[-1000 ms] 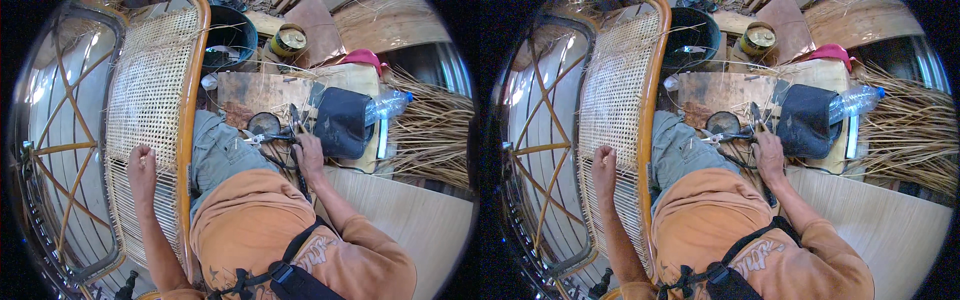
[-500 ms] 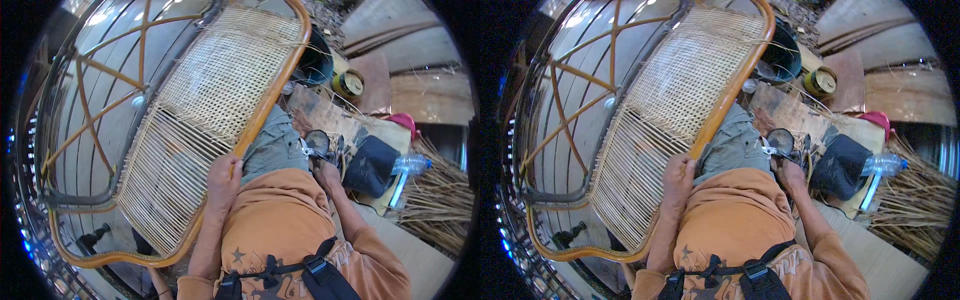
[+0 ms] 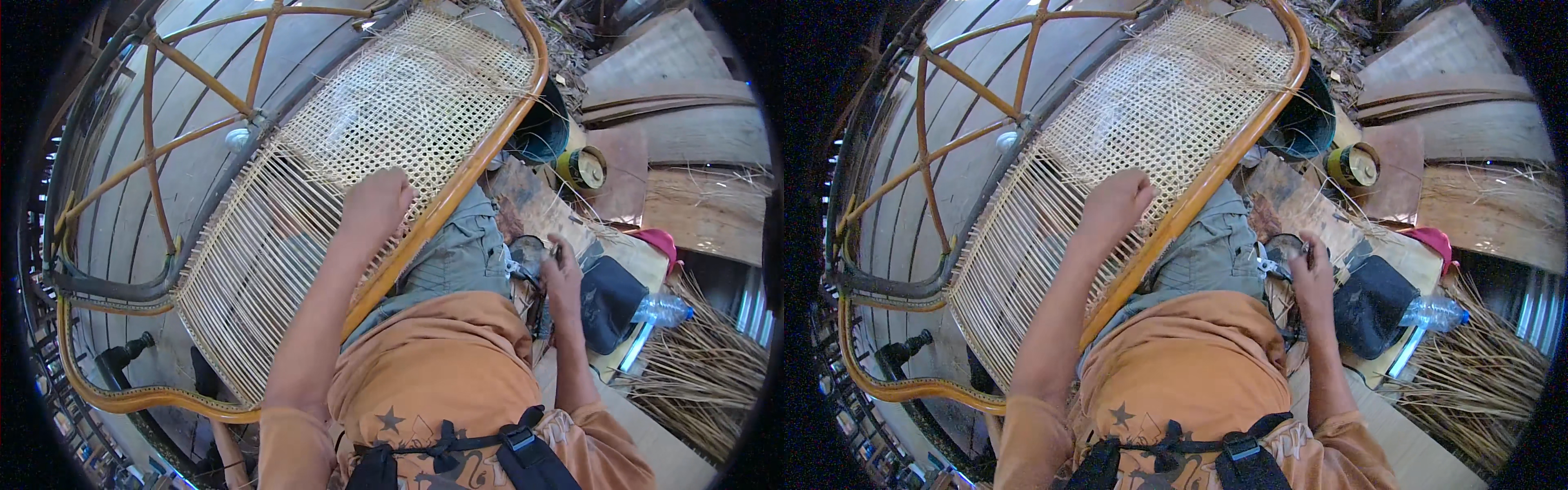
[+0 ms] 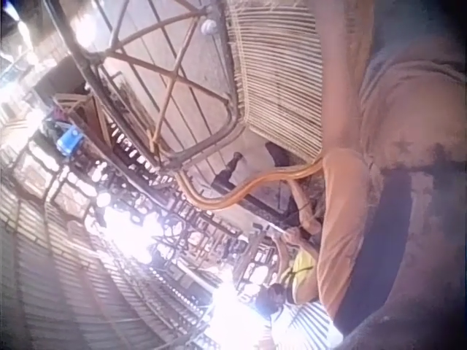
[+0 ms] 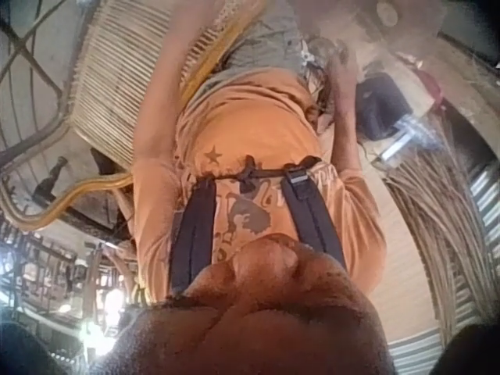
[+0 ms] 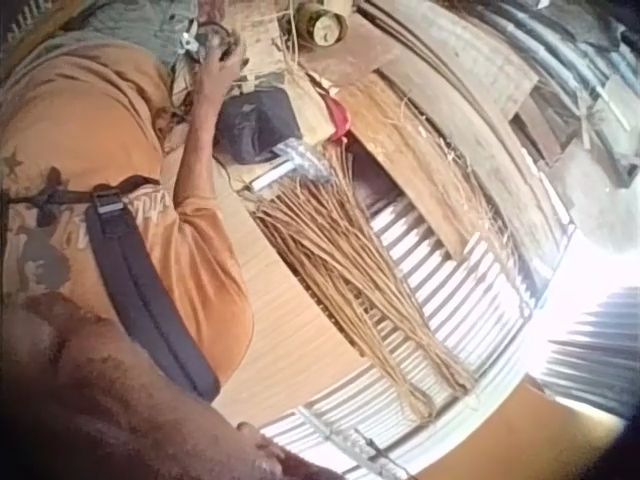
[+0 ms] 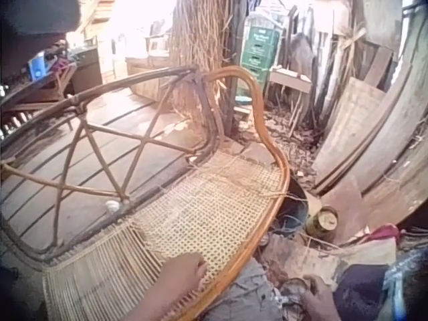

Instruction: A person is weaving or repairing the seat of a rattan chair using cane strips and various tools like an awl and knife.

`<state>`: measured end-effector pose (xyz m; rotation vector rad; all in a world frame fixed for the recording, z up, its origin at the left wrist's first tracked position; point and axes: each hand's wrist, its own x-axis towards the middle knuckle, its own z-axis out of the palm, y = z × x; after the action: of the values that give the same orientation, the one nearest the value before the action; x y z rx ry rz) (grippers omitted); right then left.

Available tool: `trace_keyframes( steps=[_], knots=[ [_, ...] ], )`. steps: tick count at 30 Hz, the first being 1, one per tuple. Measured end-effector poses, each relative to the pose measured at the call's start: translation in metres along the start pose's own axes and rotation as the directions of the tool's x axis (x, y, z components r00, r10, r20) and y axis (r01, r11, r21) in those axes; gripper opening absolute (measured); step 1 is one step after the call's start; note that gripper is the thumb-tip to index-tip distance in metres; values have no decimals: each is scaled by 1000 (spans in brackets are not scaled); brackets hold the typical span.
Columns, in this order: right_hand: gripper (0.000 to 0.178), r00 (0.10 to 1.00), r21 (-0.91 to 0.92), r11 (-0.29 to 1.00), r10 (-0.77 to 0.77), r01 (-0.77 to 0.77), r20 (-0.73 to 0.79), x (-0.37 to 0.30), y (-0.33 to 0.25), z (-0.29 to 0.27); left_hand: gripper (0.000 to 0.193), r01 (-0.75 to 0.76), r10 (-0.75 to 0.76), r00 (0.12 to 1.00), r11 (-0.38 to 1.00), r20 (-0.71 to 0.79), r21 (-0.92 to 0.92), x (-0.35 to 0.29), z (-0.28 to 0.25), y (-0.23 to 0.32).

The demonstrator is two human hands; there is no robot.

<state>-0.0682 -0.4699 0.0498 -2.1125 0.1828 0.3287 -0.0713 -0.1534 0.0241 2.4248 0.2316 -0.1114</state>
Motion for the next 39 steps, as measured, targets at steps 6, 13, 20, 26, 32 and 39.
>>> trace_keyframes(
  steps=[6,13,20,26,32,39],
  knots=[
    [37,984,123,983,-148,136,97,49,-81,14,39,-66,-3,933,981,361,180,77,14,-9],
    [37,941,723,691,-229,-25,251,105,-111,59,42,-61,-44,789,987,613,149,98,9,-3],
    [38,944,832,526,-146,-178,294,121,-106,112,41,-49,-93,783,976,615,210,103,8,3],
    [44,951,830,525,-114,-187,287,126,-102,120,42,-98,-97,748,962,657,254,106,6,9],
    [42,947,821,517,-59,-241,315,134,-94,130,40,-139,-53,762,960,646,243,103,6,8],
    [41,958,819,526,-27,-229,285,138,-91,133,36,-171,-37,764,951,645,258,104,7,10]
  ],
)
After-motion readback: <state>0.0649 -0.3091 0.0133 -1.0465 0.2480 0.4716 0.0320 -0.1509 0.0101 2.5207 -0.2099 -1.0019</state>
